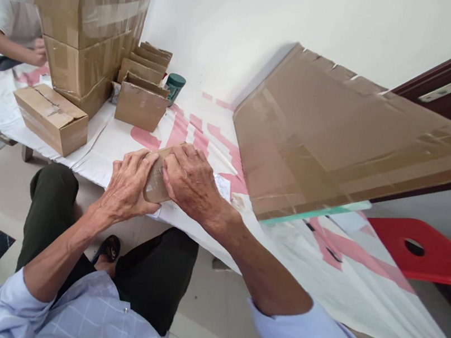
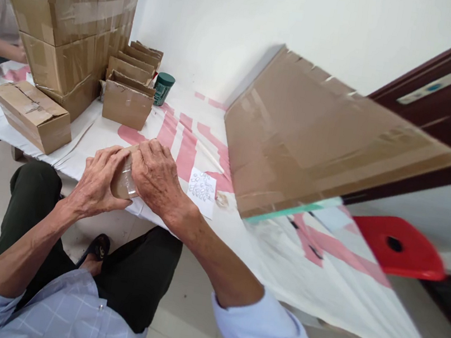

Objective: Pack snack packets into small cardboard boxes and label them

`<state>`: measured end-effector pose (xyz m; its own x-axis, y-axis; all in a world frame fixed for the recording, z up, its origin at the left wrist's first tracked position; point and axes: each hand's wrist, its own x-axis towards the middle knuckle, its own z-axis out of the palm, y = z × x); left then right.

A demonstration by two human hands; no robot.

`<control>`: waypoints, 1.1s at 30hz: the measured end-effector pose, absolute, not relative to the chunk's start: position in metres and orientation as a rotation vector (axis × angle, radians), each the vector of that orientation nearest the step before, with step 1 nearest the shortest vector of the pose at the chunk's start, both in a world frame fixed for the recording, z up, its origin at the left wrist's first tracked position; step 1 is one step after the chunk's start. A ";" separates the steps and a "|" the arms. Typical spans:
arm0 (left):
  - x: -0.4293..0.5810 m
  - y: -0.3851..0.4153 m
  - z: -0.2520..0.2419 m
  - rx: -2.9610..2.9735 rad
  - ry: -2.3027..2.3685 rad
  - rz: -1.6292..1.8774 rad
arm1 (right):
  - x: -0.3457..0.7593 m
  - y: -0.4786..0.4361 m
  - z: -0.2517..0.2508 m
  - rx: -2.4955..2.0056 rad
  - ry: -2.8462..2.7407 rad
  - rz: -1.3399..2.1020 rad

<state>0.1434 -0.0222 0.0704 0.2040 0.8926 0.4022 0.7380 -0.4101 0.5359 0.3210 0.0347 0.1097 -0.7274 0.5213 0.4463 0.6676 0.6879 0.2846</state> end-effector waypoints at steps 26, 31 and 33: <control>0.143 -0.021 0.070 2.252 1.562 1.005 | 0.323 0.039 0.111 -0.872 -2.571 -0.637; 0.143 -0.021 0.070 2.268 1.565 1.005 | 0.327 0.039 0.114 -0.866 -2.602 -0.570; 0.143 -0.021 0.070 2.270 1.572 0.998 | 0.328 0.039 0.116 -0.856 -2.611 -0.569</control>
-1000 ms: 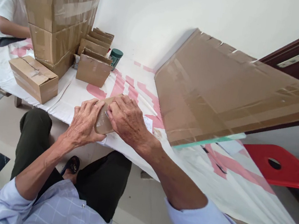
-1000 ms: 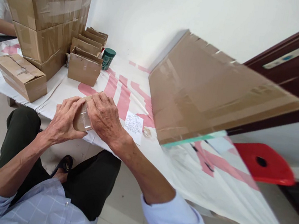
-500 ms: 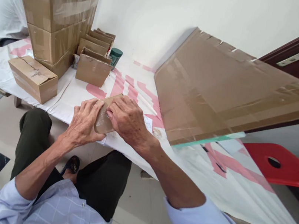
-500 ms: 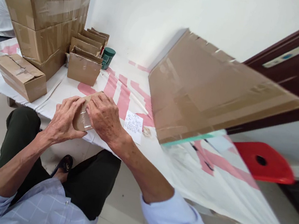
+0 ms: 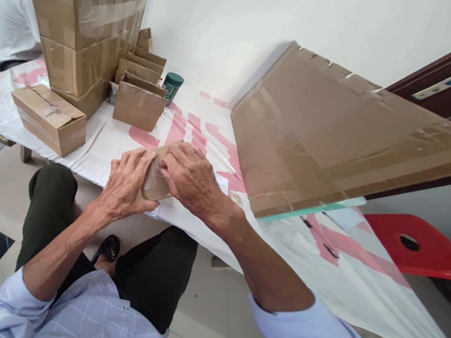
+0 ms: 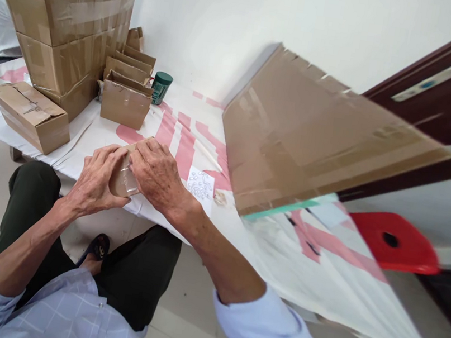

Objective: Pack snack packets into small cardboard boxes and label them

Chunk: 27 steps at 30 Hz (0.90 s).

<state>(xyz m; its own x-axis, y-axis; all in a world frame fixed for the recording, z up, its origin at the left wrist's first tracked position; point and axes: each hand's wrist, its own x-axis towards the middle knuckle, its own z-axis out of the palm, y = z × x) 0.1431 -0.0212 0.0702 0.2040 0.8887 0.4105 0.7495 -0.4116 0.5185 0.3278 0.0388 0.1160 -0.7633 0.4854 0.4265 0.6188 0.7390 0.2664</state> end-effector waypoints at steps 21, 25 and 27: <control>0.113 -0.016 0.065 2.219 1.533 1.025 | 0.350 0.021 0.121 -0.831 -1.766 0.646; 0.081 -0.014 0.055 2.158 1.578 1.050 | 0.366 0.030 0.107 -0.923 -1.616 0.850; 0.066 -0.012 0.050 2.100 1.601 1.046 | 0.374 0.035 0.097 -0.963 -1.578 0.891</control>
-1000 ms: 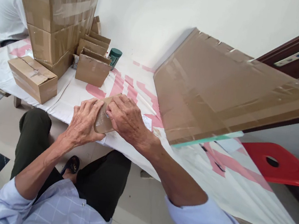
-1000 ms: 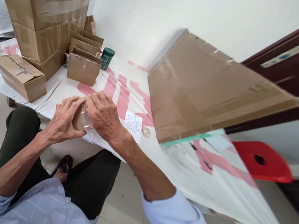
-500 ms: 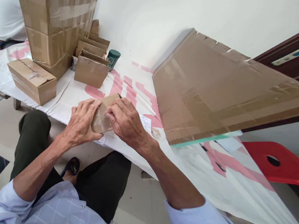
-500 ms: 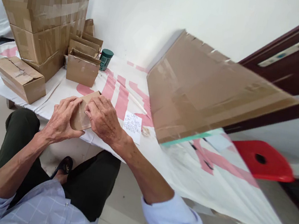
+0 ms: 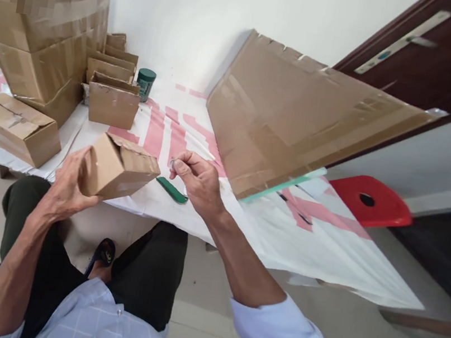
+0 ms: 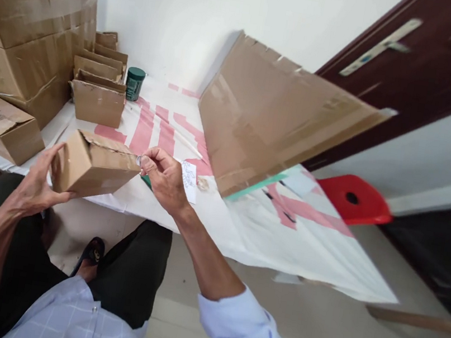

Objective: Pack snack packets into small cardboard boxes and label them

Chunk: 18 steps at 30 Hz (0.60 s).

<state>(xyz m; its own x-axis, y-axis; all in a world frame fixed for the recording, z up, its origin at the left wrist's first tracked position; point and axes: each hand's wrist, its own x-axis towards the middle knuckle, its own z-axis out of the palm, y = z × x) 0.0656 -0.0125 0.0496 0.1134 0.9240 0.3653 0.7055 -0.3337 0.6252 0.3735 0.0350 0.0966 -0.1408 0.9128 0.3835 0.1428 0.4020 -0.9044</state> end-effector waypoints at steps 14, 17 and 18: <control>0.007 0.017 -0.007 1.703 1.390 1.414 | 0.394 0.057 0.032 -1.119 -1.465 1.106; 0.006 0.021 -0.006 1.683 1.394 1.447 | 0.390 0.062 0.026 -1.081 -1.470 1.138; 0.006 0.022 -0.005 1.687 1.401 1.432 | 0.389 0.063 0.025 -1.061 -1.466 1.148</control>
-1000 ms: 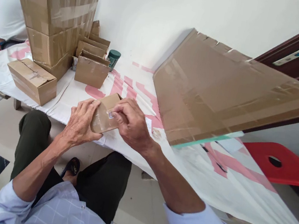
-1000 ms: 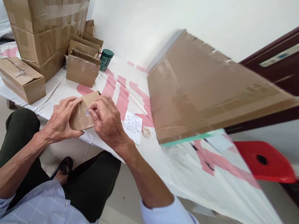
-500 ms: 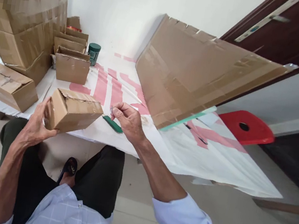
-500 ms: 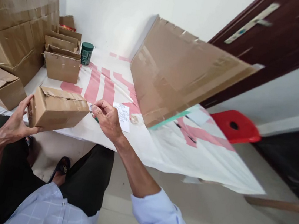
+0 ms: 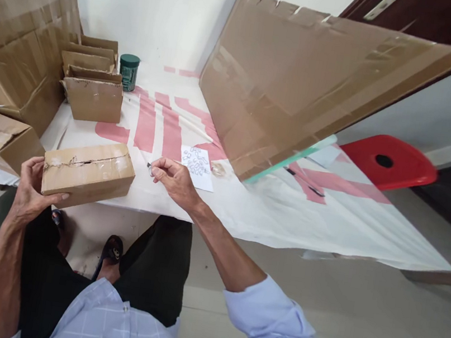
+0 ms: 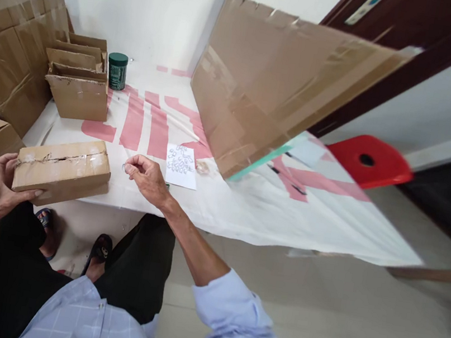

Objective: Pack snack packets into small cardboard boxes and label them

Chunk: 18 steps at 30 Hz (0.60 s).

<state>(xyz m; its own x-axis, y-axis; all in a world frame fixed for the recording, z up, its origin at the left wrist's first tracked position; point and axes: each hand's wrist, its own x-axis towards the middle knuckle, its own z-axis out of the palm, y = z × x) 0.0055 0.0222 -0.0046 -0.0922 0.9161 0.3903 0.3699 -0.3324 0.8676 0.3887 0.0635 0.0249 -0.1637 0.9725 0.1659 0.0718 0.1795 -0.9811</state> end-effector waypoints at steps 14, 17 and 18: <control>0.004 0.033 0.025 1.497 1.429 1.308 | 0.375 0.067 0.020 -0.859 -1.483 1.291; -0.003 0.040 0.023 1.449 1.427 1.346 | 0.378 0.072 0.016 -0.888 -1.418 1.285; -0.007 0.044 0.022 1.424 1.421 1.357 | 0.379 0.073 0.014 -0.890 -1.394 1.289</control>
